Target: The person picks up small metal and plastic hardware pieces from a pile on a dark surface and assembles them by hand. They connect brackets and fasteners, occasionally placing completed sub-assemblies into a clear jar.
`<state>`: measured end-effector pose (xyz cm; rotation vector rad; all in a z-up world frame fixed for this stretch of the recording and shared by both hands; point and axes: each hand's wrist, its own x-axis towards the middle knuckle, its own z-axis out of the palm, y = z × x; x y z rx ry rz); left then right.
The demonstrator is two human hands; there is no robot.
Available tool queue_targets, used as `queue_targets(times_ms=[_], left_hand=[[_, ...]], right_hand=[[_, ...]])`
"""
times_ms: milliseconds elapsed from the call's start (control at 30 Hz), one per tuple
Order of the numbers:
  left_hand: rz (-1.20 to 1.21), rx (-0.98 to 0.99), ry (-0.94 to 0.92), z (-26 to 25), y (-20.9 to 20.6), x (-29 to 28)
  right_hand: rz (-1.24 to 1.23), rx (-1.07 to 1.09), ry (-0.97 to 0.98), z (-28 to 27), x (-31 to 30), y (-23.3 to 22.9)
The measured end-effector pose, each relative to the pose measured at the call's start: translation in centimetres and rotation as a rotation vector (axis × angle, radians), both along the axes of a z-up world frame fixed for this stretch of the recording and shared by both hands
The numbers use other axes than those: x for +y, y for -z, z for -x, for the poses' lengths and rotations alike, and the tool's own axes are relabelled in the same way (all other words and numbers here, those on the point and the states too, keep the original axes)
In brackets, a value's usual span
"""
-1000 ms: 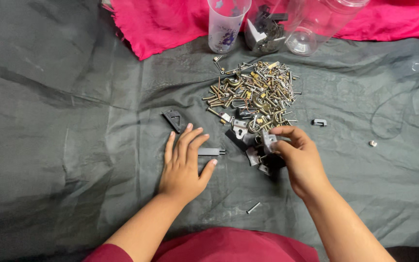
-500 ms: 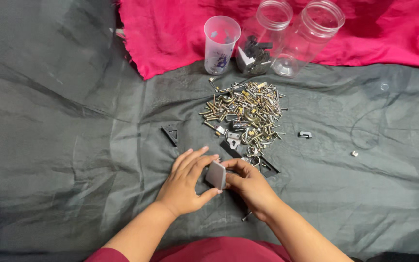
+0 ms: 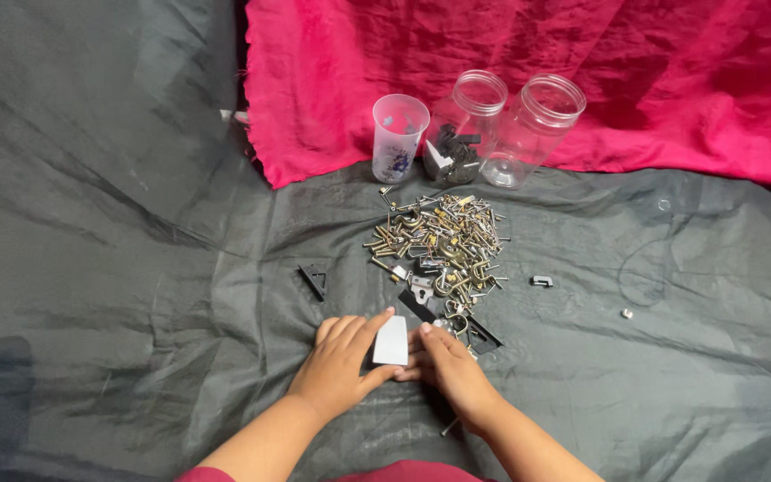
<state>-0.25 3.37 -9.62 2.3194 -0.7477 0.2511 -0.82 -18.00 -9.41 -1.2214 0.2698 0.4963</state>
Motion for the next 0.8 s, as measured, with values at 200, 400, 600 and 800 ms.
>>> queue_targets(times_ms=[200, 400, 600, 800], left_hand=[[0.01, -0.093, 0.034, 0.4, -0.8, -0.1], [0.023, 0.068, 0.004, 0.4, -1.5, 0.0], [0.02, 0.03, -0.002, 0.6, -1.6, -0.1], [0.004, 0.086, -0.051, 0.6, -1.3, -0.1]], right_hand=[[0.201, -0.172, -0.073, 0.4, 0.5, -0.5], [0.141, -0.07, -0.016, 0.6, 0.7, -2.3], [0.011, -0.062, -0.042, 0.7, 0.4, -3.1], [0.077, -0.033, -0.042, 0.8, 0.1, -2.9]])
